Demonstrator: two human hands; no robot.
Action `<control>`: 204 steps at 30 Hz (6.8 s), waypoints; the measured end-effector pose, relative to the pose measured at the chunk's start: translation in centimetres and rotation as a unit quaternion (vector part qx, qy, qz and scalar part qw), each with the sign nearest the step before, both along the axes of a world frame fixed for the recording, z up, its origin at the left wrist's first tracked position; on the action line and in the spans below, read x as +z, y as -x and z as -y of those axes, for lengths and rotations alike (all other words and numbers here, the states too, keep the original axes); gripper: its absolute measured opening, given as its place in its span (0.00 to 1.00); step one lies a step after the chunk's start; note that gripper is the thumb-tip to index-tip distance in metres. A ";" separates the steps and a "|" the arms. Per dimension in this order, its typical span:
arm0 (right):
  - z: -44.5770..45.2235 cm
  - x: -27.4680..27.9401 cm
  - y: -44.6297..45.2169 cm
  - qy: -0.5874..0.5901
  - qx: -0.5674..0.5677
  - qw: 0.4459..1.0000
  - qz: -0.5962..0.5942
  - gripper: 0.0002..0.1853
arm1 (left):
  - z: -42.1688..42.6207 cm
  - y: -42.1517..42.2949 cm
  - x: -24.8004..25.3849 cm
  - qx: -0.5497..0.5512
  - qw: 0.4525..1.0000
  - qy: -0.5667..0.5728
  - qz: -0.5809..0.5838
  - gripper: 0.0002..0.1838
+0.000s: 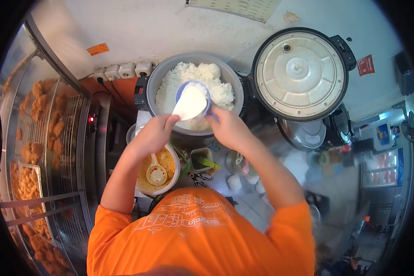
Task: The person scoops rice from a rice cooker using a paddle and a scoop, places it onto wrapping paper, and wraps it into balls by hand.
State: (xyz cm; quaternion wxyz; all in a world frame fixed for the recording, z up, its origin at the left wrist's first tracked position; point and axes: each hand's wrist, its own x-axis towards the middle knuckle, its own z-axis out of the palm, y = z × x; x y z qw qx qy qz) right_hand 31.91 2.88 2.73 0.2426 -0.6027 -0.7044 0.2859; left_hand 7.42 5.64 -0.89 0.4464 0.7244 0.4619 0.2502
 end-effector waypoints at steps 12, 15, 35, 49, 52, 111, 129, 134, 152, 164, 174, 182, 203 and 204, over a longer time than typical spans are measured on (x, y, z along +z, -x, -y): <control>-8.2 5.5 -3.1 -0.015 -0.190 0.981 -0.023 0.30 | 2.4 6.4 0.6 0.241 0.921 0.104 0.287 0.16; -9.8 1.2 -0.5 -0.275 -0.268 0.901 0.201 0.33 | 3.6 6.8 -1.3 0.287 0.884 0.104 0.353 0.14; -14.8 -6.8 9.6 0.100 0.032 0.933 0.343 0.20 | 5.0 3.6 -9.8 0.163 0.869 0.212 0.417 0.30; -9.9 -3.7 6.2 0.220 0.178 0.924 0.257 0.23 | 3.6 5.4 -10.0 0.091 0.814 0.250 0.517 0.28; -8.2 -3.1 2.3 0.133 0.221 0.947 0.192 0.21 | 3.8 6.4 -8.6 0.108 0.869 0.250 0.413 0.22; 5.1 -7.9 -0.4 -0.013 -0.231 0.971 -0.052 0.27 | -2.5 -12.4 0.4 -0.118 0.905 -0.164 -0.375 0.30; 5.7 -8.8 -0.9 -0.019 -0.222 0.973 -0.058 0.26 | -8.9 -6.6 -6.0 -0.067 0.869 -0.213 -0.441 0.26; 4.5 -9.8 -1.3 -0.012 -0.224 0.971 -0.089 0.26 | -4.7 -4.7 -0.4 0.077 0.929 -0.120 -0.342 0.25; 5.2 -10.9 -2.0 0.151 -0.170 0.844 -0.486 0.18 | -3.6 -4.5 0.0 0.120 0.866 -0.177 -0.451 0.25; 27.7 -11.2 -13.6 0.198 -0.251 0.808 -0.494 0.20 | -0.9 -3.7 2.3 0.156 0.892 -0.377 -0.196 0.17; 38.2 -18.1 -36.7 -0.076 -0.650 0.708 -0.267 0.23 | 20.1 -32.0 -6.6 -0.398 0.910 -0.103 0.062 0.08; 36.8 -27.6 -49.1 -0.179 -0.437 0.863 0.181 0.31 | 24.2 -51.6 -18.0 -0.395 0.900 -0.108 -0.147 0.10; 36.4 -29.1 -62.5 -0.061 -0.472 0.879 0.023 0.38 | 30.4 -60.6 -26.6 -0.391 0.839 -0.216 -0.309 0.23; 36.1 -29.1 -64.2 0.044 -0.464 0.881 0.075 0.40 | 30.6 -61.0 -26.8 -0.383 0.843 -0.192 -0.326 0.23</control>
